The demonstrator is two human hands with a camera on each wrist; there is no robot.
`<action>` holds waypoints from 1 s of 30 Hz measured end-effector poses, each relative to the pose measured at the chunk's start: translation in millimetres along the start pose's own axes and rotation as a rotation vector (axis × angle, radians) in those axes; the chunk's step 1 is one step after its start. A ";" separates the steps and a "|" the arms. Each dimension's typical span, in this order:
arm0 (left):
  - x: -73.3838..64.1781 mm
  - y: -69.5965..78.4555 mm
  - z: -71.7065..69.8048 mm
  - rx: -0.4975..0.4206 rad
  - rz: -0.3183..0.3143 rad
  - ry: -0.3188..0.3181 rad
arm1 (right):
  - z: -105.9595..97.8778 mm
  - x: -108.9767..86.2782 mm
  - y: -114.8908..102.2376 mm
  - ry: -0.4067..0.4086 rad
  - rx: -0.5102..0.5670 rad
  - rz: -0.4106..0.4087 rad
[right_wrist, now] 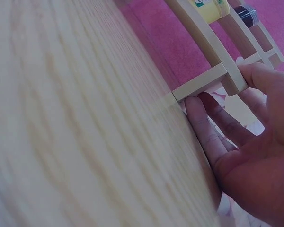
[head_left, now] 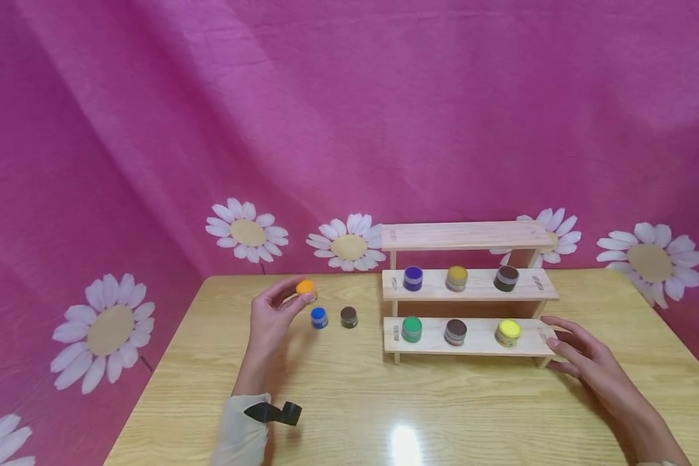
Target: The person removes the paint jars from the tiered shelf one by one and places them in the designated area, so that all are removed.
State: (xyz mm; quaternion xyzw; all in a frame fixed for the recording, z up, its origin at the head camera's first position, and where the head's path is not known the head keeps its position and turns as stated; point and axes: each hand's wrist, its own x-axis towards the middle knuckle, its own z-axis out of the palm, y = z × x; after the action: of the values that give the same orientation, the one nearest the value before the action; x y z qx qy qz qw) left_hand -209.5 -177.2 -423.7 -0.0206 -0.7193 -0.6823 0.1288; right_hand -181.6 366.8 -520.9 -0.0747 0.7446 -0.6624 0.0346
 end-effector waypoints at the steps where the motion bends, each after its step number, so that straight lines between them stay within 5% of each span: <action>1: -0.4 -3.7 -4.1 0.011 -0.011 0.012 | 0.5 0.3 -0.2 -0.001 -0.002 0.001; 13: 4.5 -42.7 -32.3 -0.091 -0.112 0.092 | 0.3 -0.9 1.2 -0.005 -0.006 -0.014; 25: 9.1 -76.5 -41.4 0.023 -0.199 0.152 | -1.9 0.2 1.6 -0.005 -0.002 0.006; 30: 8.1 -85.6 -41.9 0.037 -0.188 0.153 | -1.7 2.1 1.5 -0.004 0.021 0.003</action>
State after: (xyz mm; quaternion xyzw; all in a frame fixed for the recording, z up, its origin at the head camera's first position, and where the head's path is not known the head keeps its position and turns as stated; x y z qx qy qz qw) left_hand -228.3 -225.5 -504.1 0.1016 -0.7186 -0.6776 0.1189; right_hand -184.0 368.3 -522.1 -0.0745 0.7378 -0.6699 0.0376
